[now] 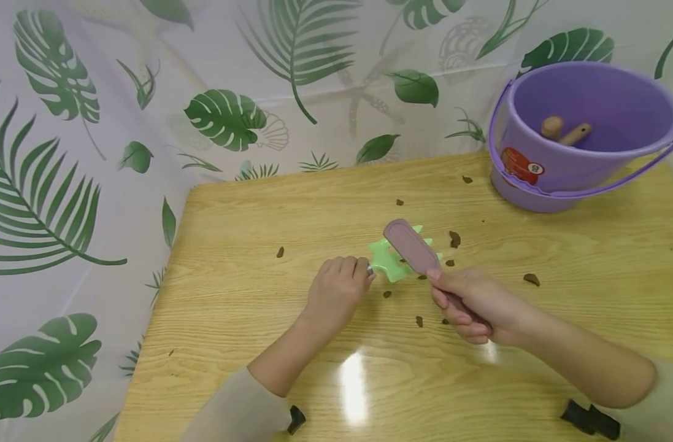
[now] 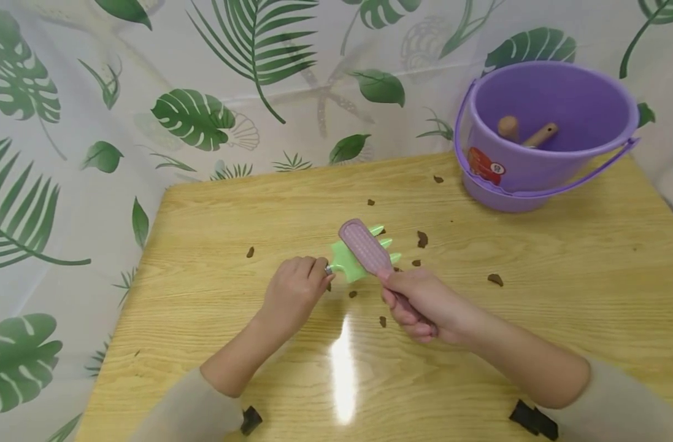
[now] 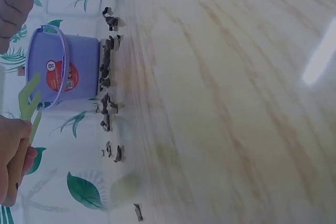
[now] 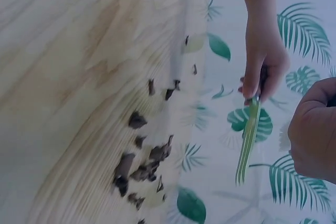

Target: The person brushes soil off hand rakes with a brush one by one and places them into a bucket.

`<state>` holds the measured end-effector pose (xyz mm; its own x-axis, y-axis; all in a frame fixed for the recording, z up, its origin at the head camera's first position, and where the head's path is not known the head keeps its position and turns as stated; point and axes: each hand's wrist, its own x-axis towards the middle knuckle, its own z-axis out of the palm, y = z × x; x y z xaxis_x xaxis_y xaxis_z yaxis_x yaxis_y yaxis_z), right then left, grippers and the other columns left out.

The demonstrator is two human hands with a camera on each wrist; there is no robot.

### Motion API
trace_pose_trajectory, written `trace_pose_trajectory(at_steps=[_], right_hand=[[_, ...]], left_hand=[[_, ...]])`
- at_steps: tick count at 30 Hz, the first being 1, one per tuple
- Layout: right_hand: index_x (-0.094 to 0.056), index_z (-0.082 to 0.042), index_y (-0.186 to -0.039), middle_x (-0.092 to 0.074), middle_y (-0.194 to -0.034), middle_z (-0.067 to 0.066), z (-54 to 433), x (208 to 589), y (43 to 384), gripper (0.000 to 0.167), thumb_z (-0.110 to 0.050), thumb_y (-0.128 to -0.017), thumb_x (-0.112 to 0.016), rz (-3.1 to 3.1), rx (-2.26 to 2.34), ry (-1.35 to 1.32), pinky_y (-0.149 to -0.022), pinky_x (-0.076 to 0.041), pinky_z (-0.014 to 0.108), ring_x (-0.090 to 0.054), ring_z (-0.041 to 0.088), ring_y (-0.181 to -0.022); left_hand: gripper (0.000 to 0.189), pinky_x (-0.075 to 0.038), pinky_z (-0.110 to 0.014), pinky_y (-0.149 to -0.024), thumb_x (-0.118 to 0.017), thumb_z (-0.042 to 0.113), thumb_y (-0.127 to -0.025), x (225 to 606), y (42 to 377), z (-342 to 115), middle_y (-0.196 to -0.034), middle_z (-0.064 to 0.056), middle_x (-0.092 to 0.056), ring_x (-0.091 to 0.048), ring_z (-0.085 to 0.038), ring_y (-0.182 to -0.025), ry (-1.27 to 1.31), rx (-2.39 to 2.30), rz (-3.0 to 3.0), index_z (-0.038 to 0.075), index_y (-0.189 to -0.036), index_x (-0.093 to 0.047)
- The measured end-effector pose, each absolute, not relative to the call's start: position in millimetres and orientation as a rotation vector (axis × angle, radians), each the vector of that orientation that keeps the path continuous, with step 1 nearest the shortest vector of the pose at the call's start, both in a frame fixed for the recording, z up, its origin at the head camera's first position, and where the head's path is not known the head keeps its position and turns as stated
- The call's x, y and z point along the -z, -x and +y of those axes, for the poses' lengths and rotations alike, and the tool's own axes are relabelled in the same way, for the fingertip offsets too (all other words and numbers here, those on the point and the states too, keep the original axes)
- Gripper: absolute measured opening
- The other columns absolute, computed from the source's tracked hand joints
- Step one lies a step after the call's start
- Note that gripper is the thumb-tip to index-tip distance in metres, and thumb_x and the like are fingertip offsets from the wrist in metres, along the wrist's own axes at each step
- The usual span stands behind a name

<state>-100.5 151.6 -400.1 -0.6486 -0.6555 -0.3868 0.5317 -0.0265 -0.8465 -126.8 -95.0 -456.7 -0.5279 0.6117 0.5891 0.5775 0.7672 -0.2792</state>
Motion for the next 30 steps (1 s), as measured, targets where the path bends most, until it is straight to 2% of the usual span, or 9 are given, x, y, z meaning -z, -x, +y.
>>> trace_pose_trajectory(at_steps=[3, 9, 15, 22, 30], right_hand=[[-0.044, -0.01, -0.072, -0.036, -0.05, -0.007, 143.1, 398.2, 97.1, 0.041, -0.038, -0.102, -0.039, 1.399, 1.769, 0.141, -0.032, -0.013, 0.03, -0.031, 0.001, -0.034], [-0.043, -0.011, -0.072, -0.035, -0.049, -0.007, 134.3, 403.0, 96.0, 0.04, -0.038, -0.101, -0.04, 1.404, 1.74, 0.111, -0.031, -0.024, 0.02, -0.031, 0.001, -0.034], [-0.044, -0.01, -0.072, -0.036, -0.048, -0.007, 129.3, 412.1, 97.3, 0.038, -0.034, -0.101, -0.039, 1.481, 1.709, 0.06, -0.031, -0.029, 0.018, -0.032, 0.002, -0.034], [-0.045, -0.011, -0.071, -0.036, -0.048, -0.007, 128.9, 416.5, 101.5, 0.038, -0.034, -0.101, -0.041, 1.513, 1.711, 0.021, -0.031, -0.029, 0.017, -0.032, 0.002, -0.034], [-0.044, -0.011, -0.07, -0.035, -0.048, -0.007, 143.9, 418.8, 108.1, 0.037, -0.029, -0.102, -0.036, 1.556, 1.735, -0.03, -0.032, -0.029, 0.017, -0.032, 0.002, -0.034]], left_hand=[[0.023, -0.048, -0.02, -0.055, -0.068, 0.027, -0.087, 454.3, 127.1, -91.2, -0.076, -0.003, -0.065, -0.06, -0.013, -0.063, 0.879, -0.063, -2.264, 0.005, -0.087, -0.068], [0.02, -0.044, -0.02, -0.052, -0.07, 0.026, -0.086, 451.8, 127.3, -86.2, -0.074, -0.002, -0.064, -0.057, -0.012, -0.061, 0.869, -0.068, -2.242, 0.006, -0.086, -0.067], [0.023, -0.046, -0.02, -0.056, -0.071, 0.028, -0.085, 453.9, 126.9, -87.5, -0.077, -0.003, -0.065, -0.059, -0.013, -0.065, 0.904, -0.033, -2.227, 0.006, -0.087, -0.068], [0.023, -0.047, -0.02, -0.056, -0.072, 0.029, -0.084, 458.9, 127.0, -92.9, -0.076, -0.003, -0.065, -0.059, -0.013, -0.065, 0.93, 0.026, -2.215, 0.006, -0.086, -0.068], [0.028, -0.047, -0.021, -0.056, -0.075, 0.031, -0.08, 458.3, 127.7, -100.5, -0.075, -0.002, -0.063, -0.059, -0.013, -0.063, 0.898, 0.009, -2.18, 0.005, -0.086, -0.065]])
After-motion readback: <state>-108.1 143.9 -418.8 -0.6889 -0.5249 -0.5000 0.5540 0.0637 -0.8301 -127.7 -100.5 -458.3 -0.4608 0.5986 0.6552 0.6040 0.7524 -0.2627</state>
